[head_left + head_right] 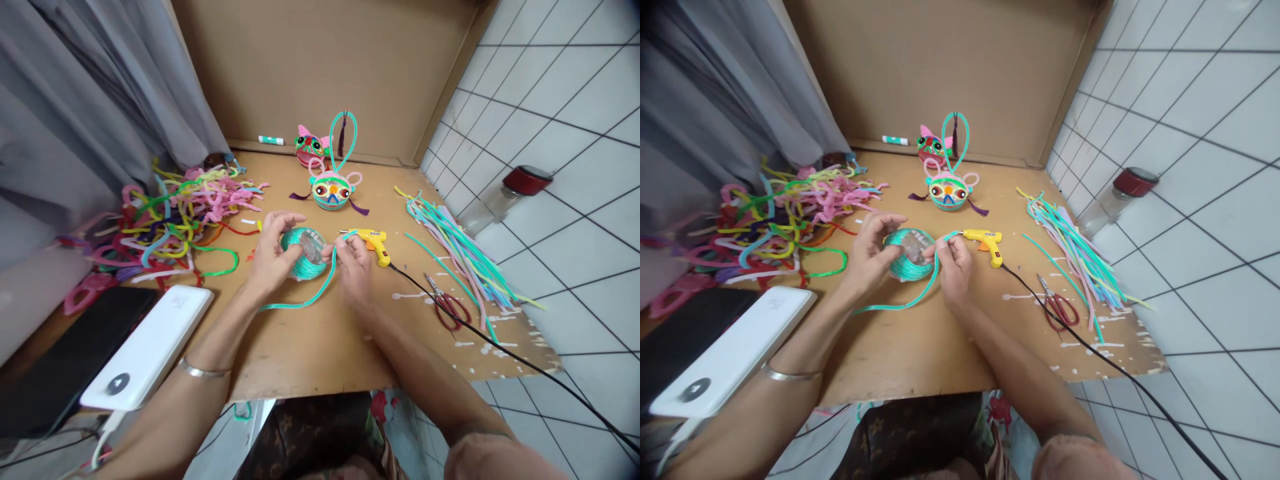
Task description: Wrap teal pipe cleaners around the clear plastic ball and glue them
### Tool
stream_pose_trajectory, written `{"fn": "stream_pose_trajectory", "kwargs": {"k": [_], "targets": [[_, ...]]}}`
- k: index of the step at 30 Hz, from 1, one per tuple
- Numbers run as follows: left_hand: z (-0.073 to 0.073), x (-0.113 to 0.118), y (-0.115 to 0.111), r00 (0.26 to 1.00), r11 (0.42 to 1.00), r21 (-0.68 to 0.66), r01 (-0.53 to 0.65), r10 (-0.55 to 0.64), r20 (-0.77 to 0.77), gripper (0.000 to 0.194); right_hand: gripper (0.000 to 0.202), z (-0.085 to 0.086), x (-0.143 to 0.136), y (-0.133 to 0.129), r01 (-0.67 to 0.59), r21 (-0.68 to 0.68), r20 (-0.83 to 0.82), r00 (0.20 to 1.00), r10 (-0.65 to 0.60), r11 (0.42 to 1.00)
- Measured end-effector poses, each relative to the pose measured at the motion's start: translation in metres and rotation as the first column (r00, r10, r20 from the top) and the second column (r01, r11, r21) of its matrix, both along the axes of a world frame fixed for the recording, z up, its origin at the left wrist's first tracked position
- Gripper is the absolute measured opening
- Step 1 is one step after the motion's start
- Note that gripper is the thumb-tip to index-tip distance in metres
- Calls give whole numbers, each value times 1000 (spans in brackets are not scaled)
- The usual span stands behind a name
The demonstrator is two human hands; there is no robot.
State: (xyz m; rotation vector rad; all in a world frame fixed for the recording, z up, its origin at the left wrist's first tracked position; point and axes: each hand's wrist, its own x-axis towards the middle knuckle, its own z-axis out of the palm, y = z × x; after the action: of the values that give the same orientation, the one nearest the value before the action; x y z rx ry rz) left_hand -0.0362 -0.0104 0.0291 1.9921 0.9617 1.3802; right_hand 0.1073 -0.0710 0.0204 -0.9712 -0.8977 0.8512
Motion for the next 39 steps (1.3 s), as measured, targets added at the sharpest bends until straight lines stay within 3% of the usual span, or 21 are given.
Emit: {"fn": "stream_pose_trajectory", "kwargs": {"k": [4, 12, 17, 21, 30, 33, 39], "targets": [[1, -4, 4, 997, 999, -15, -36, 35, -66, 48, 30, -5, 19, 14, 52, -77, 5, 999, -52, 996], [4, -9, 9, 987, 990, -139, 18, -40, -157, 44, 32, -18, 56, 35, 203, -144, 255, 953, -162, 969], [6, -10, 10, 987, 964, -249, 90, -121, -110, 37, 22, -26, 55, 34, 164, -206, 468, 882, -51, 965], [2, -8, 10, 988, 963, -243, 118, -139, -68, 33, 23, -27, 52, 30, 125, -227, 608, 793, 40, 966], [-6, -9, 12, 985, 976, -172, 136, -151, -78, 34, 18, -35, 53, 29, 159, -199, 706, 708, 29, 967], [-7, -9, 12, 985, 985, -124, 120, -134, -105, 35, 21, -34, 50, 27, 168, -192, 782, 622, 47, 967], [-9, -5, 10, 985, 991, -90, 101, -113, -131, 38, 36, -22, 50, 22, 273, -58, 957, 290, -25, 960]]}}
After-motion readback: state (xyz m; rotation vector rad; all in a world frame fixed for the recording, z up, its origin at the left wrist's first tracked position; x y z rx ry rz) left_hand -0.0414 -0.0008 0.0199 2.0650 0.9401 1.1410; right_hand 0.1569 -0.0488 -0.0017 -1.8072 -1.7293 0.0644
